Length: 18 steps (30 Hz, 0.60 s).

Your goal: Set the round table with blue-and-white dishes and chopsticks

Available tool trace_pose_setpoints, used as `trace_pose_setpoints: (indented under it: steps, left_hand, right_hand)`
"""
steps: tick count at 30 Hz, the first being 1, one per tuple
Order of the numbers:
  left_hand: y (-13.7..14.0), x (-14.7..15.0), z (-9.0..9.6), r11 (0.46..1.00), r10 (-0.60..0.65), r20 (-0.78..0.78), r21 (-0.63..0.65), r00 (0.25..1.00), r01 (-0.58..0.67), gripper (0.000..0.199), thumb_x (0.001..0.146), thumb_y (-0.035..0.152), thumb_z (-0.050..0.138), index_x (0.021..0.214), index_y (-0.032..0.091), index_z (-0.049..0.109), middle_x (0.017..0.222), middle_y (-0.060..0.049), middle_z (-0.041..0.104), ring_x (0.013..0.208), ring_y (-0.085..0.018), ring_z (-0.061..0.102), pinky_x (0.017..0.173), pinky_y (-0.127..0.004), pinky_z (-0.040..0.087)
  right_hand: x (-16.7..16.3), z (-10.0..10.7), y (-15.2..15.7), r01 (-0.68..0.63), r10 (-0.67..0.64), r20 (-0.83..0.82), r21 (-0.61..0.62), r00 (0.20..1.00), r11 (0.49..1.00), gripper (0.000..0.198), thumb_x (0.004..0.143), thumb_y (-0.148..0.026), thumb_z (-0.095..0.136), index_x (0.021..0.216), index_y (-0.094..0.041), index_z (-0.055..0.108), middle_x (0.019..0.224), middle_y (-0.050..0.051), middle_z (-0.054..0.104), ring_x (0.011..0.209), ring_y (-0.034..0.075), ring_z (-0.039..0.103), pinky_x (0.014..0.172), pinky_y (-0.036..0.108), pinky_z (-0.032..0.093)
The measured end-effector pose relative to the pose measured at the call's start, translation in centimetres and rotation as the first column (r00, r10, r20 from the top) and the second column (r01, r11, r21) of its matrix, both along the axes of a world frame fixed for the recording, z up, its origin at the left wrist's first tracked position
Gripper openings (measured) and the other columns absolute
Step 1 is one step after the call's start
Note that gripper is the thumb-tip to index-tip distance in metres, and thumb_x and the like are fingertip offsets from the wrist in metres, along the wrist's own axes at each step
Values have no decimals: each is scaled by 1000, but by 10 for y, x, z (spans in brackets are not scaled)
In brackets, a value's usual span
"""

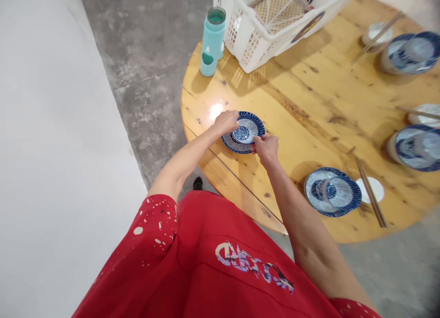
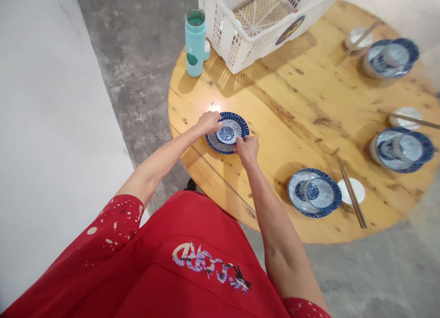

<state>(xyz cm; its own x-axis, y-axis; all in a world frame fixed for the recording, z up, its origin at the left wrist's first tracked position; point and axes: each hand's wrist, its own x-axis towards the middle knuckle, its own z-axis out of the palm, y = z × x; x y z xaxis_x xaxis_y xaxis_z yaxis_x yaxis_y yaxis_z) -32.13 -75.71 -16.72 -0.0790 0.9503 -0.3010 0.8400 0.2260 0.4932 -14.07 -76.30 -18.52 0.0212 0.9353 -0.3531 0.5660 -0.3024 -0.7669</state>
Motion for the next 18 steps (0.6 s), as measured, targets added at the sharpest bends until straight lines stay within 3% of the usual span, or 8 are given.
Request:
trace_pose_setpoints:
  steps: [5,10,14,18]
  left_hand:
    - [-1,-10,15,998,-6,-93,61,996,11,38,98,30,49,113,6,73,121,-23,72,114,-32,66,92,-35,47]
    - [-28,-44,37,968,159,-47,204,986,-147,34,101,33,44,96,14,72,97,-15,76,97,-26,69,85,-32,45]
    - [-80,-51,41,902,337,74,260,939,-344,33,103,32,39,92,19,67,79,-5,73,79,-18,68,78,-27,44]
    - [-133,-16,33,898,324,153,262,934,-354,30,101,30,42,80,21,61,76,-3,72,74,-16,68,74,-24,44]
  right_hand:
    - [13,15,-3,15,-14,-41,23,999,1000,22,82,-21,57,60,-17,62,52,4,61,43,15,55,42,24,47]
    - [68,31,-32,103,-86,-130,126,988,987,22,83,-32,60,68,-16,65,57,3,64,44,12,54,43,22,44]
    - [119,25,-102,264,-251,-143,85,957,961,34,80,-50,64,70,-18,63,60,1,63,46,12,52,47,24,42]
    - [158,16,-195,341,-339,45,-91,940,936,52,77,-69,57,58,-21,56,52,3,57,49,16,53,50,28,42]
